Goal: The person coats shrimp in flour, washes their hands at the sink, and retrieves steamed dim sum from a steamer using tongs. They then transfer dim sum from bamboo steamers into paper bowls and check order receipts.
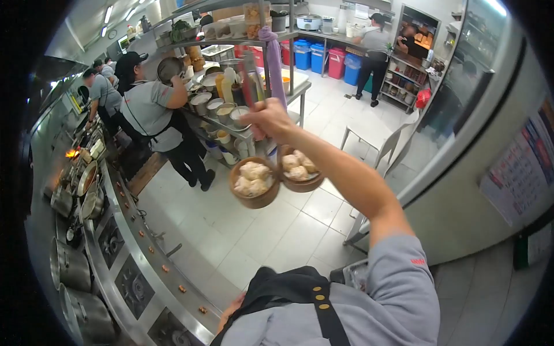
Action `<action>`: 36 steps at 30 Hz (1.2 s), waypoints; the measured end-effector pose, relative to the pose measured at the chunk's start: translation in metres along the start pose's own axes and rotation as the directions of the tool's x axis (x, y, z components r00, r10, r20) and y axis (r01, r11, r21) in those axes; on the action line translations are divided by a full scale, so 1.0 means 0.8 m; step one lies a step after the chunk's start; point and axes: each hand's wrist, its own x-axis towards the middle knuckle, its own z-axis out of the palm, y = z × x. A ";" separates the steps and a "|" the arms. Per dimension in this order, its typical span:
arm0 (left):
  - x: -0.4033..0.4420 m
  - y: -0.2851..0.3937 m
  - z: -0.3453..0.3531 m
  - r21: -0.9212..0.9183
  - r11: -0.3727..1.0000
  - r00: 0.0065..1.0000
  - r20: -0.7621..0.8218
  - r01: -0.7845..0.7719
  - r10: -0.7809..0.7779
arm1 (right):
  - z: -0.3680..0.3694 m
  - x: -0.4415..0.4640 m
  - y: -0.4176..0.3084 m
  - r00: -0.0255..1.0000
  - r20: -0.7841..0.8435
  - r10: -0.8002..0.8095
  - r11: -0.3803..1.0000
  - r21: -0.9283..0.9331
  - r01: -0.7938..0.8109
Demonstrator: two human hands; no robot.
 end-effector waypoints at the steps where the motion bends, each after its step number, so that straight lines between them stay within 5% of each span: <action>1: 0.012 -0.001 0.023 0.015 0.996 0.996 0.010 0.087 -0.087 | -0.025 0.007 0.006 1.000 -0.006 -0.017 1.000 0.020 0.017; 7: 0.148 0.040 0.047 0.060 0.929 0.927 -0.113 0.366 -0.358 | -0.201 0.096 0.058 0.962 -0.273 -0.021 0.999 0.039 0.033; 11: 0.307 0.089 0.011 0.113 0.927 0.914 -0.243 0.358 -0.323 | -0.300 0.163 0.076 0.909 -0.415 -0.036 0.998 0.027 0.052; 14: 0.466 0.163 -0.022 0.264 0.962 0.956 -0.293 0.067 0.014 | -0.383 0.228 0.086 0.850 -0.521 -0.075 0.997 -0.053 0.056; 15: 0.545 0.200 -0.035 0.682 0.622 0.799 -0.092 -0.384 0.595 | -0.406 0.242 0.093 0.834 -0.545 -0.090 0.996 -0.061 0.067; 16: 0.543 0.354 -0.046 0.134 0.983 0.976 -0.163 -0.125 0.146 | -0.427 0.261 0.099 0.816 -0.570 -0.095 0.995 -0.065 0.071; 18: 0.601 0.523 -0.043 0.080 0.891 0.863 -0.227 -0.446 0.452 | -0.460 0.299 0.104 0.757 -0.639 -0.133 0.991 -0.104 0.087; 19: 0.633 0.591 -0.038 -0.139 0.847 0.856 -0.150 -0.513 0.494 | -0.480 0.322 0.112 0.732 -0.669 -0.131 0.991 -0.098 0.088; 20: 0.644 0.663 -0.032 -0.168 0.816 0.829 -0.210 -0.553 0.518 | -0.500 0.347 0.120 0.707 -0.695 -0.131 0.991 -0.095 0.090; 21: 0.638 0.738 -0.031 -0.002 0.715 0.673 -0.337 -0.699 0.658 | -0.522 0.373 0.132 0.719 -0.680 -0.144 0.990 -0.098 0.106; 22: 0.610 0.816 -0.038 -0.122 0.754 0.742 -0.335 -0.645 0.581 | -0.536 0.398 0.139 0.717 -0.680 -0.151 0.988 -0.103 0.111; 24: 0.646 0.886 -0.025 0.195 0.591 0.432 -0.513 -0.783 0.742 | -0.564 0.455 0.159 0.704 -0.697 -0.135 0.989 -0.058 0.133; 26: 0.679 0.930 -0.012 0.282 0.556 0.311 -0.597 -0.782 0.740 | -0.596 0.522 0.190 0.707 -0.697 -0.122 0.987 -0.008 0.163; 29: 0.697 0.979 -0.007 -0.120 0.569 0.524 -0.576 -0.814 0.627 | -0.633 0.634 0.246 0.715 -0.684 -0.145 0.980 -0.001 0.198; 30: 0.700 0.987 -0.012 -0.087 0.711 0.651 -0.493 -0.698 0.578 | -0.644 0.672 0.266 0.730 -0.678 -0.090 0.991 0.013 0.135; 34: 0.729 0.988 -0.008 -0.046 0.736 0.678 -0.429 -0.676 0.596 | -0.647 0.818 0.334 0.684 -0.706 -0.185 0.967 -0.256 -0.003; 36: 0.731 0.985 -0.017 0.220 0.813 0.744 -0.328 -0.540 0.583 | -0.635 0.874 0.360 0.667 -0.694 -0.271 0.948 -0.313 0.059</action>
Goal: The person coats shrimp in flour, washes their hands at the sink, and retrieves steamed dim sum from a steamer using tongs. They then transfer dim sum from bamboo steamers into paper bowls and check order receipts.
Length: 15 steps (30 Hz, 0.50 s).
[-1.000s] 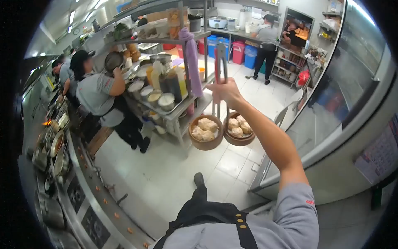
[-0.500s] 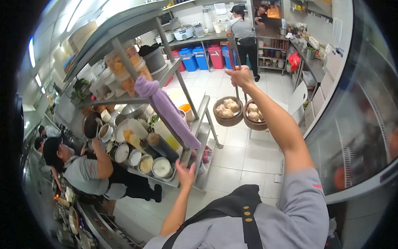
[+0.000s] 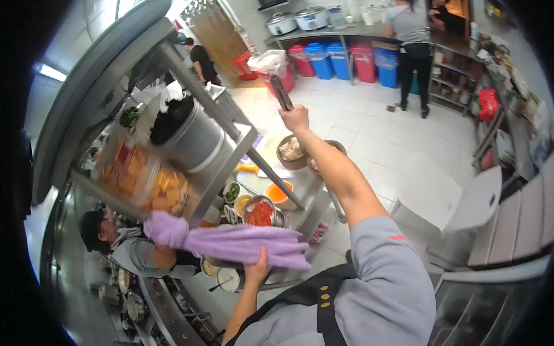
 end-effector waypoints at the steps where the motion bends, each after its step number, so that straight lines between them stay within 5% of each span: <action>1: -0.001 0.004 0.000 0.016 1.000 0.999 -0.037 0.004 -0.003 | 0.028 0.010 0.012 0.999 0.024 0.032 0.999 0.012 -0.032; 4: -0.005 0.011 0.000 0.118 0.976 0.983 0.005 0.184 -0.186 | 0.101 0.033 0.042 0.987 0.102 0.127 0.988 0.074 -0.135; 7: -0.013 0.033 0.009 -0.059 0.925 0.922 0.125 0.375 -0.366 | 0.153 0.038 0.081 0.963 0.232 0.141 0.989 0.002 -0.145; 9: -0.001 0.071 0.031 0.002 0.870 0.855 0.188 0.493 -0.484 | 0.181 0.031 0.113 0.966 0.252 -0.047 0.996 -0.065 0.065; 10: 0.001 0.082 0.044 0.035 0.837 0.811 0.226 0.547 -0.540 | 0.192 0.028 0.123 0.959 0.254 -0.123 0.980 0.181 0.078; 11: -0.013 0.044 0.055 0.067 0.833 0.819 0.154 0.549 -0.553 | 0.188 0.030 0.119 0.933 0.286 -0.220 0.972 0.142 0.186; 13: -0.012 0.039 0.065 0.034 0.815 0.795 0.202 0.578 -0.572 | 0.166 0.041 0.091 0.908 0.267 -0.322 0.934 0.246 0.258; 14: -0.008 0.036 0.067 -0.004 0.798 0.776 0.237 0.602 -0.584 | 0.113 0.050 0.055 0.872 0.388 -0.298 0.953 0.162 0.254; 15: -0.001 0.033 0.071 -0.048 0.777 0.757 0.266 0.628 -0.596 | 0.090 0.054 0.051 0.836 0.310 -0.453 0.885 0.270 0.379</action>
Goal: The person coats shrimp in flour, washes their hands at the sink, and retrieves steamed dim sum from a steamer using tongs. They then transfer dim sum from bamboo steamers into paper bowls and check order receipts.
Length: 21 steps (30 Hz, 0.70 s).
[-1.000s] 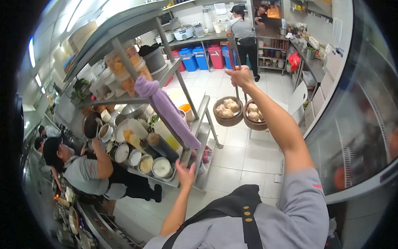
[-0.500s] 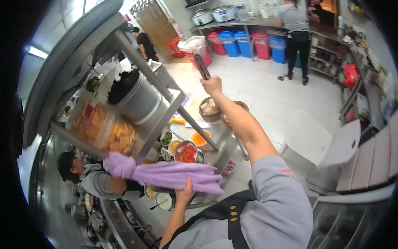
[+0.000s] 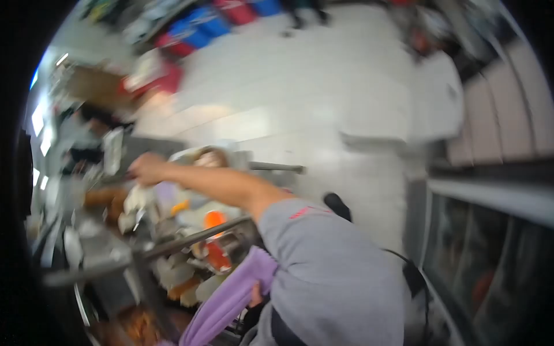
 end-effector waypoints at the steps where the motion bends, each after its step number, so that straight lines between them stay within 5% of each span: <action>1: 0.011 0.005 0.001 -0.054 0.998 0.999 0.039 0.024 -0.022 | -0.032 -0.006 -0.024 0.995 0.064 0.074 0.989 -0.132 -0.065; 2: 0.022 0.008 0.003 -0.109 0.993 0.997 0.073 0.045 -0.037 | -0.074 -0.007 -0.045 0.923 0.350 0.160 0.971 -0.225 -0.083; 4: 0.040 0.015 0.006 -0.209 0.975 0.990 0.136 0.072 -0.044 | -0.153 -0.066 -0.090 0.689 0.677 0.259 0.889 0.111 -0.443; 5: 0.050 0.017 0.004 -0.266 0.961 0.986 0.164 0.078 -0.035 | -0.186 -0.103 -0.121 0.573 0.783 0.241 0.757 0.218 -0.616; 9: 0.066 0.033 -0.005 -0.462 0.883 0.935 0.343 0.082 0.093 | -0.182 -0.214 -0.195 0.334 0.930 0.153 0.743 0.114 -0.659; 11: 0.014 0.092 0.030 -0.464 0.884 0.833 0.463 -0.063 0.302 | -0.154 -0.260 -0.226 0.328 0.930 0.168 0.700 0.121 -0.703; 12: 0.033 0.079 0.022 -0.415 0.908 0.809 0.515 -0.052 0.282 | -0.134 -0.280 -0.227 0.349 0.912 0.215 0.715 0.096 -0.692; 13: 0.068 0.050 0.018 -0.473 0.877 0.787 0.507 -0.088 0.352 | -0.125 -0.304 -0.223 0.424 0.826 0.370 0.699 0.053 -0.713; 15: 0.057 0.043 0.018 -0.474 0.850 0.684 0.542 -0.231 0.489 | -0.131 -0.348 -0.247 0.552 0.750 0.363 0.741 0.127 -0.660; 16: 0.070 0.035 0.015 -0.320 0.896 0.678 0.587 -0.307 0.442 | -0.132 -0.367 -0.261 0.608 0.682 0.407 0.806 0.045 -0.591; 17: 0.065 0.034 0.017 -0.138 0.940 0.781 0.526 -0.313 0.338 | -0.128 -0.384 -0.273 0.656 0.620 0.430 0.856 -0.050 -0.514; 18: 0.052 0.017 0.025 -0.215 0.908 0.817 0.397 -0.360 0.418 | -0.097 -0.395 -0.235 0.745 0.595 0.301 0.950 -0.124 -0.286; 19: 0.068 -0.017 0.017 -0.317 0.922 0.778 0.513 -0.221 0.363 | -0.114 -0.410 -0.278 0.780 0.506 0.369 0.929 -0.171 -0.329; 20: 0.071 -0.037 0.009 -0.140 0.990 0.706 0.703 0.020 0.085 | -0.132 -0.424 -0.328 0.804 0.410 0.431 0.902 -0.208 -0.378; 21: 0.052 -0.065 0.010 -0.060 0.974 0.755 0.622 -0.217 0.207 | -0.141 -0.423 -0.362 0.767 0.495 0.409 0.912 -0.259 -0.319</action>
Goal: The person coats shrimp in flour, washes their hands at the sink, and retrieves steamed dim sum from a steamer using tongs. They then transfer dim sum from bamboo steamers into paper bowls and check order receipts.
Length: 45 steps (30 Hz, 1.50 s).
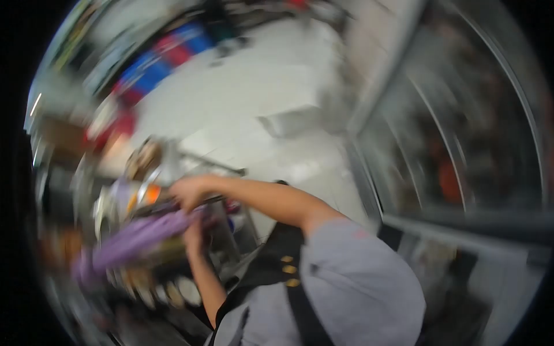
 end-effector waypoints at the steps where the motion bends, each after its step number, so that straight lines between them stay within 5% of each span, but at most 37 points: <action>1: -0.022 -0.030 0.022 0.309 0.947 0.984 -0.126 -0.084 0.128 | -0.010 -0.010 -0.033 0.988 0.137 0.075 0.996 -0.059 -0.067; 2: -0.047 -0.065 0.041 0.606 0.795 0.953 -0.221 -0.033 0.208 | -0.013 -0.020 -0.060 0.955 0.228 0.192 0.981 -0.049 -0.186; 3: -0.070 -0.104 0.068 0.763 0.639 0.943 -0.277 0.101 0.182 | -0.009 -0.030 -0.085 0.966 0.216 0.139 0.990 0.001 -0.143; 4: -0.072 -0.180 0.087 0.702 0.684 0.951 -0.308 0.198 0.041 | -0.009 -0.039 -0.116 0.964 0.242 0.107 0.991 0.051 -0.123; 5: -0.103 -0.178 0.109 0.583 0.718 0.924 -0.261 0.380 -0.278 | -0.005 -0.042 -0.142 0.958 0.284 0.036 0.999 0.008 -0.039; 6: -0.108 -0.260 0.132 0.594 0.717 0.931 -0.224 0.366 -0.289 | 0.012 -0.051 -0.149 0.938 0.337 0.084 0.995 0.027 -0.099; 7: -0.147 -0.276 0.136 0.575 0.752 0.923 -0.013 0.322 -0.385 | 0.034 -0.054 -0.153 0.914 0.391 0.106 0.963 0.191 -0.193; 8: -0.184 -0.289 0.139 0.537 0.790 0.866 0.198 0.296 -0.460 | 0.044 -0.056 -0.168 0.839 0.509 0.190 0.961 0.077 -0.264; 10: -0.199 -0.541 0.208 -0.010 0.960 0.958 0.067 0.279 -0.278 | 0.075 -0.068 -0.171 0.796 0.596 0.104 0.983 0.062 -0.175; 11: -0.286 -0.478 0.229 -0.257 0.833 0.860 -0.015 0.490 -0.511 | 0.083 -0.072 -0.165 0.755 0.652 0.062 0.984 0.085 -0.154; 12: -0.417 -0.323 0.241 -0.532 0.631 0.700 -0.096 0.565 -0.707 | 0.095 -0.075 -0.156 0.698 0.716 0.018 0.984 0.112 -0.140; 16: -0.526 -0.671 0.472 -0.529 0.696 0.656 -0.306 0.485 -0.690 | 0.165 -0.128 -0.140 0.568 0.823 0.008 0.943 0.182 -0.277; 18: -0.627 -0.648 0.551 -0.646 0.276 0.204 -0.186 0.711 -0.961 | 0.200 -0.161 -0.138 0.528 0.847 0.057 0.946 0.124 -0.301; 19: -0.691 -0.612 0.577 -0.711 0.293 0.202 -0.213 0.639 -0.956 | 0.216 -0.178 -0.136 0.519 0.853 0.057 0.942 0.126 -0.310; 20: -0.698 -0.658 0.631 -0.859 0.340 -0.025 -0.378 0.383 -0.926 | 0.233 -0.177 -0.111 0.505 0.862 0.042 0.933 0.147 -0.328; 22: -0.791 -0.573 0.636 -0.998 0.062 -0.242 -0.060 0.000 -0.968 | 0.268 -0.199 -0.136 0.460 0.886 0.060 0.936 0.111 -0.335; 24: -0.877 -0.582 0.661 -0.990 0.075 -0.406 -0.020 -0.122 -0.914 | 0.320 -0.228 -0.147 0.403 0.915 -0.018 0.986 0.083 -0.146; 25: -0.915 -0.586 0.674 -0.948 0.165 -0.545 0.010 -0.271 -0.838 | 0.340 -0.245 -0.174 0.396 0.917 -0.042 0.985 0.104 -0.138; 27: -0.994 -0.576 0.669 -0.786 0.328 -0.651 0.121 -0.524 -0.749 | 0.371 -0.271 -0.231 0.363 0.927 -0.099 0.987 0.138 -0.081; 30: -1.119 -0.614 0.667 -0.522 0.555 -0.716 0.166 -0.647 -0.678 | 0.427 -0.326 -0.306 0.326 0.933 -0.151 0.972 0.200 -0.122; 38: -1.409 -0.805 0.622 -0.339 0.676 -0.756 0.249 -0.654 -0.606 | 0.562 -0.500 -0.458 0.389 0.913 -0.122 0.969 0.195 -0.154; 39: -1.427 -0.827 0.616 -0.420 0.645 -0.766 0.256 -0.638 -0.590 | 0.570 -0.514 -0.473 0.415 0.902 -0.116 0.988 0.148 -0.046; 40: -1.428 -0.816 0.605 -0.435 0.692 -0.802 0.137 -0.576 -0.582 | 0.579 -0.523 -0.478 0.422 0.900 -0.106 0.992 0.125 -0.017; 41: -1.427 -0.780 0.581 -0.441 0.746 -0.834 0.007 -0.498 -0.552 | 0.581 -0.527 -0.498 0.434 0.898 -0.070 0.985 -0.008 0.174; 42: -1.409 -0.729 0.557 -0.382 0.740 -0.701 -0.266 -0.553 -0.661 | 0.588 -0.536 -0.518 0.461 0.887 -0.032 0.928 -0.144 0.342; 44: -1.340 -0.634 0.508 -0.364 0.670 -0.235 -0.740 -0.647 -0.630 | 0.624 -0.562 -0.555 0.196 0.917 -0.346 0.624 0.069 0.778; 45: -1.285 -0.631 0.493 -0.271 0.854 -0.078 -0.938 -0.444 -0.339 | 0.648 -0.582 -0.572 0.070 0.951 -0.301 0.501 0.096 0.860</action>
